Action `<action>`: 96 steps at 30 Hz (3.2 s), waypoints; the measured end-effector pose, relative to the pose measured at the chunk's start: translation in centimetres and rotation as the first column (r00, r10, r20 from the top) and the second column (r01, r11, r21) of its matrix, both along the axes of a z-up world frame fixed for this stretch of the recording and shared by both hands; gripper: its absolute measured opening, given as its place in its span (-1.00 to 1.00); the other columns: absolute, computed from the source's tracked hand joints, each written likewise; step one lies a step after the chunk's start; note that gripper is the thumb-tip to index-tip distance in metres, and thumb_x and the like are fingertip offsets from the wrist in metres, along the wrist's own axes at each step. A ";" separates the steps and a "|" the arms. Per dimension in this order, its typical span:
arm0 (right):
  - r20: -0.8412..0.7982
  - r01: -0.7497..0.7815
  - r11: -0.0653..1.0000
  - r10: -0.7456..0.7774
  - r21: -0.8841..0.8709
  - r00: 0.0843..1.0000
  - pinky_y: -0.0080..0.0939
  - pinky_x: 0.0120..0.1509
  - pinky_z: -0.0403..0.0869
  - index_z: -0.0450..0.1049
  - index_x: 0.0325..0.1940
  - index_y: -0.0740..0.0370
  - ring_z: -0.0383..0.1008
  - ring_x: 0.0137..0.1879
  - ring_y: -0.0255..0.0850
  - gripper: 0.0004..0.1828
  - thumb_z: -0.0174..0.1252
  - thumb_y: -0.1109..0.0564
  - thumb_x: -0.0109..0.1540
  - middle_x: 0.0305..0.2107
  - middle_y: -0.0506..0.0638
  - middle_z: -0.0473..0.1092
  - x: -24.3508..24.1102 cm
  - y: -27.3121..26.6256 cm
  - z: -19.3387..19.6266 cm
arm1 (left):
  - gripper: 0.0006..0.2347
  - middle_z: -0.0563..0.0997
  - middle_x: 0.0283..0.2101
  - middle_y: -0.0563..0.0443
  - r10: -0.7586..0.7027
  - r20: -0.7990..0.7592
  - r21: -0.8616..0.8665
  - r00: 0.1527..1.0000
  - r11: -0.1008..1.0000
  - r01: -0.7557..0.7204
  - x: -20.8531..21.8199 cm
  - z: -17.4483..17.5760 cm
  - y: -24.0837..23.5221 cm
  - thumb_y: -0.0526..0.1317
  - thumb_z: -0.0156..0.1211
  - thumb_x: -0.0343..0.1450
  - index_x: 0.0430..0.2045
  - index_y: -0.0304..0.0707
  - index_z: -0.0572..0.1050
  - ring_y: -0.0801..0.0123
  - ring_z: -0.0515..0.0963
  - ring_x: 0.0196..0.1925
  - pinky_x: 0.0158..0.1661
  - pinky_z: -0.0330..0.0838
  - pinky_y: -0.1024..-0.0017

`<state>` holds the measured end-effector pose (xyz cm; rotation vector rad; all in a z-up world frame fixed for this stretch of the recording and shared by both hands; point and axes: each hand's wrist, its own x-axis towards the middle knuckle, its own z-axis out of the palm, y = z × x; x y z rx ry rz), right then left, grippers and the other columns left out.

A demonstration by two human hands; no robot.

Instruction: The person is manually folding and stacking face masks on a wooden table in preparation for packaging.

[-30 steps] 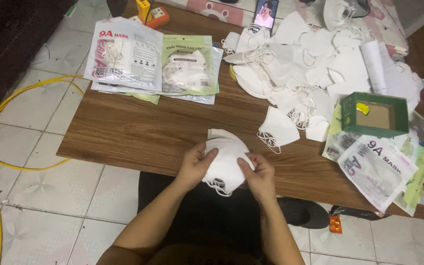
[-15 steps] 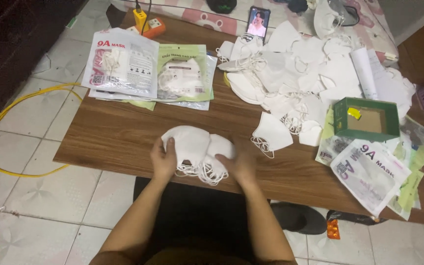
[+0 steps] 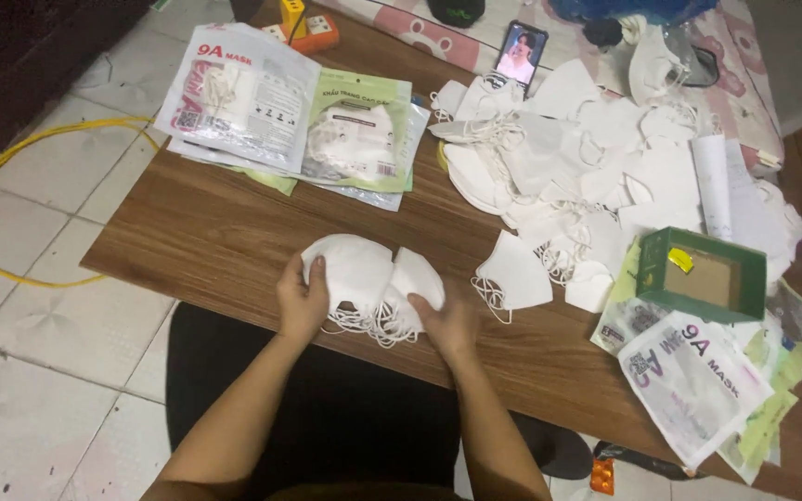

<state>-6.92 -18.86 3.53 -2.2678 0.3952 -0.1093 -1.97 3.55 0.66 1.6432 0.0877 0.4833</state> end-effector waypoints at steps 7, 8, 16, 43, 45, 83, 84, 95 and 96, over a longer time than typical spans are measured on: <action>0.240 0.018 0.982 0.028 -0.188 0.970 0.05 -0.03 0.51 0.57 -0.11 0.39 0.54 -0.08 0.19 -0.45 0.49 -0.12 0.09 -0.33 0.33 0.51 0.7 -0.5 -0.4 | -0.87 0.68 -0.18 -0.29 -0.032 -0.061 -0.038 0.998 0.999 0.029 0.6 -0.4 0.8 -0.34 0.13 0.53 -0.13 -0.44 0.57 0.27 0.62 -0.04 -0.02 0.49 0.22; 0.055 0.011 0.995 -0.006 -0.100 0.998 0.10 0.10 0.49 0.53 0.03 0.35 0.50 0.07 0.22 -0.37 0.47 -0.16 0.09 -0.17 0.35 0.50 0.6 -0.3 0.8 | -0.86 0.68 -0.18 -0.31 -0.042 -0.070 -0.049 0.997 0.998 0.038 0.6 -0.5 0.8 -0.33 0.13 0.53 -0.13 -0.44 0.56 0.26 0.62 -0.03 -0.02 0.49 0.23; -0.143 0.194 0.957 -0.227 -0.216 0.963 0.23 0.28 0.42 0.47 0.28 0.09 0.45 0.24 0.28 -0.29 0.42 -0.19 0.11 0.03 0.33 0.50 -0.5 -7.2 6.6 | -0.86 0.68 -0.20 -0.29 -0.110 -0.086 -0.073 0.990 0.992 0.104 1.3 -0.8 1.1 -0.29 0.14 0.53 -0.13 -0.38 0.57 0.30 0.62 -0.02 -0.05 0.51 0.25; 0.254 0.227 0.974 -0.224 0.017 0.941 -0.01 -0.22 0.53 0.59 -0.03 0.28 0.57 -0.23 0.04 -0.75 0.33 0.10 0.28 -0.35 0.23 0.52 0.7 -17.5 9.0 | -0.85 0.67 -0.17 -0.28 -0.184 -0.009 -0.093 0.983 0.979 0.182 1.4 -1.6 1.2 -0.33 0.14 0.53 -0.10 -0.43 0.56 0.26 0.61 0.00 -0.04 0.51 0.21; 0.239 0.213 0.965 -0.246 0.153 0.939 -0.15 -0.34 0.54 0.59 -0.07 0.21 0.51 -0.33 -0.15 -0.78 0.36 0.08 0.26 -0.41 0.12 0.50 1.4 -18.2 8.4 | -0.85 0.66 -0.17 -0.30 -0.160 0.008 -0.071 0.987 0.984 0.160 1.7 -1.8 1.2 -0.33 0.15 0.52 -0.11 -0.44 0.56 0.26 0.61 0.00 -0.03 0.50 0.22; 0.052 0.023 0.783 -0.070 0.622 0.996 -0.19 -0.31 0.65 0.49 -0.04 0.38 0.58 -0.41 -0.18 -0.73 0.32 0.27 0.21 -0.41 0.11 0.56 5.5 -6.9 7.9 | -0.73 0.69 -0.22 -0.21 -0.800 -0.154 -0.602 0.579 0.541 0.587 7.7 7.2 -8.7 -0.25 0.32 0.44 -0.07 -0.50 0.57 0.35 0.65 -0.27 -0.27 0.64 0.36; 0.041 0.035 0.782 -0.077 0.622 0.996 -0.19 -0.32 0.65 0.48 -0.03 0.37 0.58 -0.42 -0.17 -0.73 0.31 0.26 0.21 -0.43 0.10 0.56 5.4 -6.8 7.7 | -0.73 0.70 -0.23 -0.23 -0.804 -0.147 -0.599 0.576 0.535 0.596 7.7 6.8 -8.8 -0.25 0.33 0.43 -0.08 -0.48 0.58 0.35 0.65 -0.28 -0.29 0.63 0.37; 0.228 -0.060 0.985 0.021 0.162 0.973 -0.04 -0.11 0.59 0.58 -0.06 0.28 0.55 -0.14 -0.05 -0.61 0.49 0.12 0.09 -0.29 0.15 0.55 5.0 -5.9 8.5 | -0.75 0.70 -0.18 -0.28 -0.752 -0.197 -0.393 0.628 0.648 0.653 6.9 7.9 -8.2 -0.28 0.29 0.43 -0.06 -0.46 0.59 0.23 0.69 -0.20 -0.23 0.65 0.26; 0.313 -0.086 0.996 0.081 0.003 0.946 0.09 -0.01 0.58 0.59 -0.05 0.26 0.56 -0.03 0.11 -0.47 0.60 0.05 -0.01 -0.21 0.19 0.52 5.0 -5.9 8.4 | -0.75 0.70 -0.18 -0.26 -0.730 -0.199 -0.371 0.653 0.673 0.640 6.7 8.0 -8.0 -0.28 0.28 0.43 -0.05 -0.46 0.58 0.25 0.68 -0.19 -0.22 0.65 0.27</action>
